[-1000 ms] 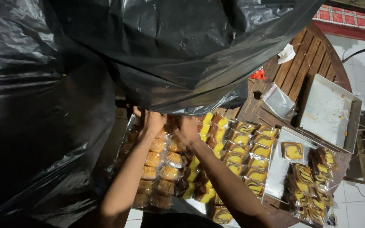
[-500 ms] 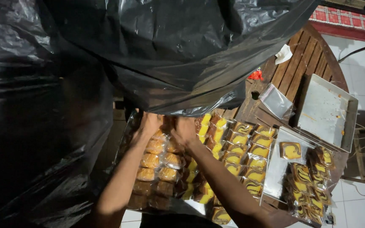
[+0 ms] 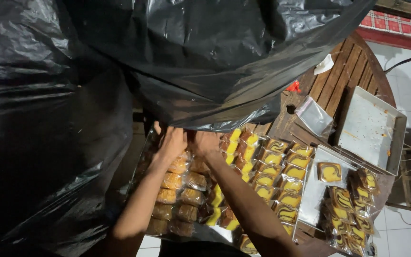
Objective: The person arranges individually wrapped marbled cakes and sponge cakes into a large metal tray by hand.
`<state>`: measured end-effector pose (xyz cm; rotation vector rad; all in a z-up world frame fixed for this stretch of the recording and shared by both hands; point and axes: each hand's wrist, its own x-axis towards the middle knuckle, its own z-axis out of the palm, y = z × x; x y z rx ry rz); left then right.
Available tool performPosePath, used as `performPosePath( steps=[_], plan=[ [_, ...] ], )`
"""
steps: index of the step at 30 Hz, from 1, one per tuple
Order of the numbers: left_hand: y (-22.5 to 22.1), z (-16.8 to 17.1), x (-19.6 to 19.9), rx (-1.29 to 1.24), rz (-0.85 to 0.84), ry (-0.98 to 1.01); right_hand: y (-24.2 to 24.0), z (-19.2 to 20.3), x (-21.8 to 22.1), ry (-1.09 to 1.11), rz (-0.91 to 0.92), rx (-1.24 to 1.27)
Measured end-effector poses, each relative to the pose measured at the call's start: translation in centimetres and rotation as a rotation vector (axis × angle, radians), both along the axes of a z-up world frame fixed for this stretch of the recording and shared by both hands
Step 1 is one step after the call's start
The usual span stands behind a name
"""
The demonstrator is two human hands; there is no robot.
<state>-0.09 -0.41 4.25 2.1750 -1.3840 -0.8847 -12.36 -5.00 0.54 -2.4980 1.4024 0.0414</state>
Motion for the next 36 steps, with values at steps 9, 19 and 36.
performPosePath(
  steps=[9,19,36],
  plan=[
    [1.2,5.2,0.6,-0.102,-0.035,-0.013,-0.6,3.2,0.7,-0.002,-0.152,0.086],
    [-0.8,-3.2,0.6,-0.060,-0.063,-0.046,-0.1,3.1,0.3,0.024,-0.045,0.104],
    [-1.0,-5.8,0.0,0.283,-0.112,-0.183,-2.9,-6.4,-2.8,0.180,0.014,0.115]
  ],
)
